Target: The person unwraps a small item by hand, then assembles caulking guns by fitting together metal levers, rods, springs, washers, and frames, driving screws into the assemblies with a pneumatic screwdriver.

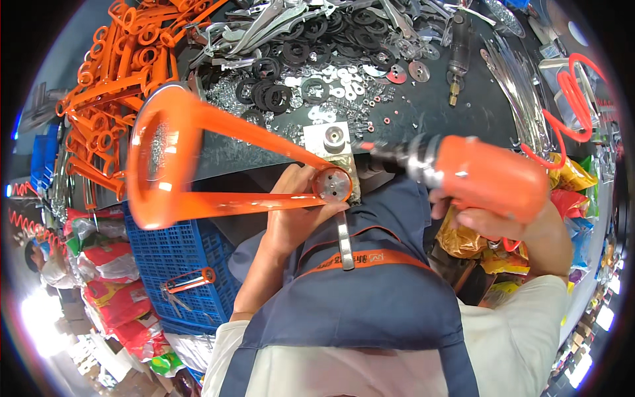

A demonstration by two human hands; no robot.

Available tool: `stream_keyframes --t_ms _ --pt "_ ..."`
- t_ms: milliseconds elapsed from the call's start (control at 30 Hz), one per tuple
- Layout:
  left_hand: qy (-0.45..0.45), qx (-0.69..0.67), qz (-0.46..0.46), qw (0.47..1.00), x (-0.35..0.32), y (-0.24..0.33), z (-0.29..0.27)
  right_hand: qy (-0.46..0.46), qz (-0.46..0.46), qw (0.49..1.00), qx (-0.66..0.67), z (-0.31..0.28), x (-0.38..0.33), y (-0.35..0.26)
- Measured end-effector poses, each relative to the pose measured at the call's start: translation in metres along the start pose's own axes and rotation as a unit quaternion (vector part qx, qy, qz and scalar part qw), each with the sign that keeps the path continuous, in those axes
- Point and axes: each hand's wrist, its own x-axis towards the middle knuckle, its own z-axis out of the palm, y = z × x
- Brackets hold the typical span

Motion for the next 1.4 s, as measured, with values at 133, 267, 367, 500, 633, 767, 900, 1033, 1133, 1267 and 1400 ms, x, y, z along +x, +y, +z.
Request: stream_keyframes --t_ms 133,267,367,500,633,767,900,1033,1133,1267,1400 --pt "0.05 -0.236 -0.028 0.97 -0.007 0.007 -0.01 0.175 0.091 0.97 0.142 -0.013 -0.024 -0.02" --pt "0.141 -0.227 -0.082 0.96 -0.013 0.011 -0.033 0.303 0.111 0.945 -0.044 -0.037 -0.049 0.02" --pt "0.159 -0.198 -0.124 0.959 -0.012 0.004 -0.047 0.359 0.138 0.874 -0.297 -0.063 -0.054 0.066" --pt "0.208 -0.1 -0.146 0.962 -0.008 -0.019 -0.045 0.34 0.171 0.777 -0.501 -0.103 -0.046 0.138" --pt "0.172 0.08 -0.114 0.975 -0.004 -0.049 -0.044 0.227 0.304 0.71 -0.593 -0.124 -0.045 0.162" --pt "0.202 0.193 -0.098 0.955 0.005 -0.062 -0.041 0.204 0.278 0.742 -0.574 -0.112 -0.037 0.138" --pt "0.216 0.192 -0.084 0.953 0.009 -0.061 -0.039 0.309 0.072 0.872 -0.374 -0.004 0.013 0.084" --pt "0.17 0.247 -0.134 0.944 0.015 -0.056 -0.039 0.237 -0.046 0.95 -0.198 0.094 0.042 0.08" --pt "0.162 0.249 -0.133 0.946 0.013 -0.059 -0.04 0.268 -0.012 0.939 -0.214 0.123 0.056 0.092" --pt "0.161 0.233 -0.101 0.954 0.01 -0.059 -0.042 0.279 0.009 0.938 -0.207 0.132 0.063 0.09" --pt "0.164 0.229 -0.097 0.955 0.003 -0.063 -0.043 0.256 0.01 0.936 -0.241 0.135 0.068 0.085"
